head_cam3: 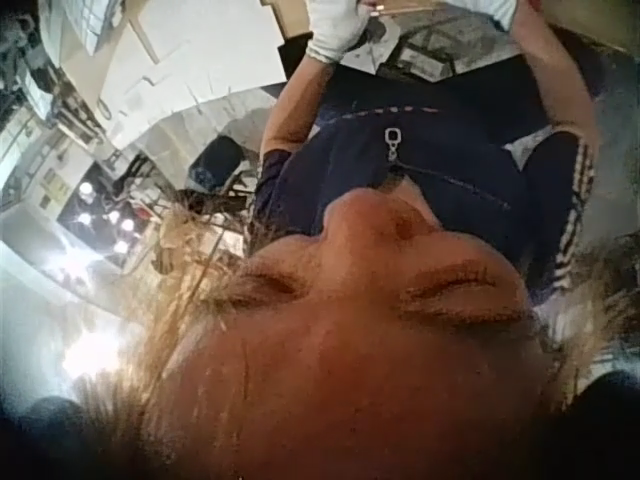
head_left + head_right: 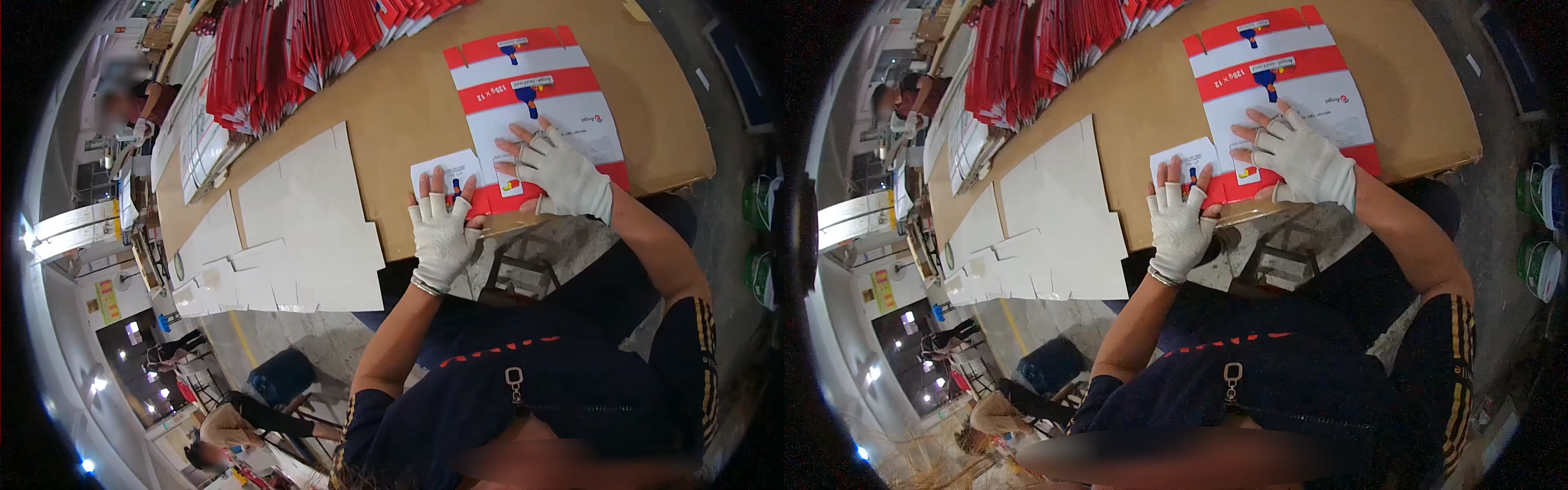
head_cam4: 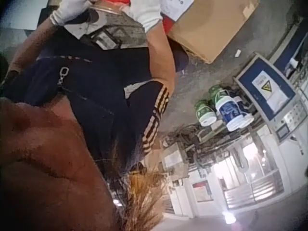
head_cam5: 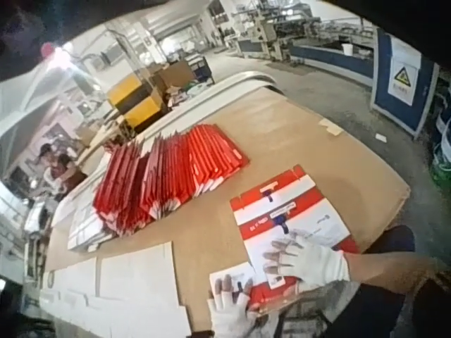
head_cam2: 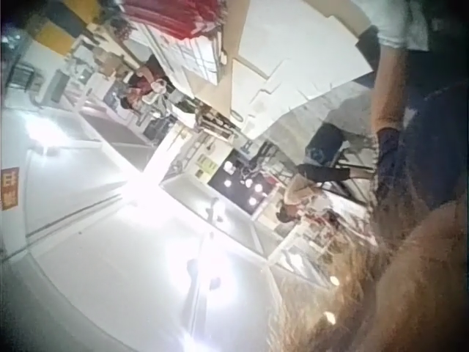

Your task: Folding and stacking red and white paper/cardboard items at a warehouse work table.

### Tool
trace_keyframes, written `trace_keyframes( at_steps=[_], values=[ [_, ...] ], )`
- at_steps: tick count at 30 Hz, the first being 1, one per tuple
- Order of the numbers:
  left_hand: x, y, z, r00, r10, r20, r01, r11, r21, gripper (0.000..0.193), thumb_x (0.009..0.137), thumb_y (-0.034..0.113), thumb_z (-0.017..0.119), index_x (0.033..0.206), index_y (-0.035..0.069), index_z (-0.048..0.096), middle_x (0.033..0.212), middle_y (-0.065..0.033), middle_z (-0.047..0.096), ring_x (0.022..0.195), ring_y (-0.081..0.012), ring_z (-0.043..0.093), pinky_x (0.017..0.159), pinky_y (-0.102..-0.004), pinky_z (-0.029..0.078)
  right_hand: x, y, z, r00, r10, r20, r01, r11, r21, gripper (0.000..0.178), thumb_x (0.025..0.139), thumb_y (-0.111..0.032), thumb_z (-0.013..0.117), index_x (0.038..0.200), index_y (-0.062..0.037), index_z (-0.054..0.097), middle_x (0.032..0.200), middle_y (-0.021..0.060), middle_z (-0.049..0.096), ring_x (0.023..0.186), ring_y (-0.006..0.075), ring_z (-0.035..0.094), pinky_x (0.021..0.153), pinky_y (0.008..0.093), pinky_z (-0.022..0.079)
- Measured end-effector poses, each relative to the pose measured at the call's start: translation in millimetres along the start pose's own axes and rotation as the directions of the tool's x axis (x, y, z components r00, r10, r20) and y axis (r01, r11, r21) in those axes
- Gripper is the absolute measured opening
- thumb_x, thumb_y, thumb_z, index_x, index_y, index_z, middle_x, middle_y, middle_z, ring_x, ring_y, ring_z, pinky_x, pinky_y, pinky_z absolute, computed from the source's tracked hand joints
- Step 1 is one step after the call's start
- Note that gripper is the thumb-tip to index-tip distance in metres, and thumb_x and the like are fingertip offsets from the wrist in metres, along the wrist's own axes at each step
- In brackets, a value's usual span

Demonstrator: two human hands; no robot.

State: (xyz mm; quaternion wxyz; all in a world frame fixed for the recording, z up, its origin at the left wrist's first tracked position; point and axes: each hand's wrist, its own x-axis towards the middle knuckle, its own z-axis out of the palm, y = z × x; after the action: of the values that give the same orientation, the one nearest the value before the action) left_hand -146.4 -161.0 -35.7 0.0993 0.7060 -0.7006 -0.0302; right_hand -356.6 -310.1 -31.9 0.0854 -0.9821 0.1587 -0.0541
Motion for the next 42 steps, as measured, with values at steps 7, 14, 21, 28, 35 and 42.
trace_keyframes(
  at_steps=[7, 14, 21, 28, 35, 42],
  values=[
    [6, 6, -7, 0.999, -0.044, 0.03, 0.043, 0.999, 0.018, 0.059, 0.083, 0.039, 0.064, 0.137, 0.021, 0.049, 0.145, -0.0234, 0.032, 0.133, -0.0437, 0.029, 0.105, -0.0557, 0.026, 0, -3, 2, 1.0, 0.014, 0.004, -0.014, 1.0, 0.005, 0.078, 0.073, -0.061, 0.062, 0.138, -0.0197, 0.046, 0.15, 0.0071, 0.033, 0.141, 0.0267, 0.025, 0.114, 0.0544, 0.012],
    [10, 5, 3, 0.991, -0.134, -0.025, 0.129, 0.982, -0.136, 0.066, 0.076, 0.04, 0.071, 0.134, 0.014, 0.051, 0.137, -0.0212, 0.037, 0.123, -0.0413, 0.036, 0.1, -0.0558, 0.029, 3, -3, 1, 1.0, 0.016, 0.018, -0.016, 1.0, 0.015, 0.076, 0.075, -0.06, 0.061, 0.137, -0.0194, 0.047, 0.15, 0.0074, 0.034, 0.14, 0.0249, 0.026, 0.114, 0.0531, 0.014],
    [83, -11, 13, 0.934, -0.338, -0.121, 0.317, 0.935, -0.159, 0.077, 0.069, 0.038, 0.076, 0.134, 0.009, 0.046, 0.138, -0.026, 0.035, 0.129, -0.0437, 0.03, 0.106, -0.0582, 0.022, 1, -8, -5, 0.995, -0.01, -0.1, 0.009, 1.0, -0.011, 0.069, 0.075, -0.052, 0.063, 0.129, -0.0105, 0.052, 0.136, 0.0103, 0.046, 0.13, 0.0255, 0.038, 0.109, 0.049, 0.025],
    [34, 30, 31, 0.894, -0.448, -0.019, 0.235, 0.506, -0.83, 0.055, 0.081, 0.012, 0.066, 0.13, 0.003, 0.046, 0.122, -0.0216, 0.048, 0.112, -0.0343, 0.048, 0.091, -0.0405, 0.043, -96, -120, 22, 0.682, 0.716, 0.152, -0.398, 0.189, 0.898, 0.025, 0.081, -0.012, 0.067, 0.103, -0.0032, 0.059, 0.089, 0.0076, 0.061, 0.077, 0.0201, 0.06, 0.072, 0.0357, 0.049],
    [-25, 41, -29, 0.988, -0.147, -0.042, 0.074, 0.704, -0.707, 0.063, 0.079, 0.0, 0.066, 0.136, -0.001, 0.041, 0.133, -0.0222, 0.047, 0.123, -0.0368, 0.045, 0.1, -0.0391, 0.039, -129, -11, -14, 0.393, 0.915, 0.093, -0.391, 0.074, 0.917, 0.006, 0.084, -0.006, 0.047, 0.088, -0.005, 0.052, 0.077, -0.0009, 0.048, 0.073, 0.0069, 0.046, 0.064, 0.0244, 0.042],
    [-117, -57, -59, 0.773, -0.584, 0.246, 0.563, 0.811, 0.156, 0.107, 0.07, 0.047, 0.075, 0.147, 0.001, 0.017, 0.153, -0.027, 0.009, 0.141, -0.046, 0.006, 0.111, -0.0601, 0.006, -113, 240, -82, 0.608, 0.788, -0.091, -0.558, 0.506, 0.658, 0.023, 0.079, -0.014, 0.057, 0.097, -0.0003, 0.063, 0.063, -0.0047, 0.051, 0.053, 0.0033, 0.044, 0.048, 0.024, 0.037]
  ],
)
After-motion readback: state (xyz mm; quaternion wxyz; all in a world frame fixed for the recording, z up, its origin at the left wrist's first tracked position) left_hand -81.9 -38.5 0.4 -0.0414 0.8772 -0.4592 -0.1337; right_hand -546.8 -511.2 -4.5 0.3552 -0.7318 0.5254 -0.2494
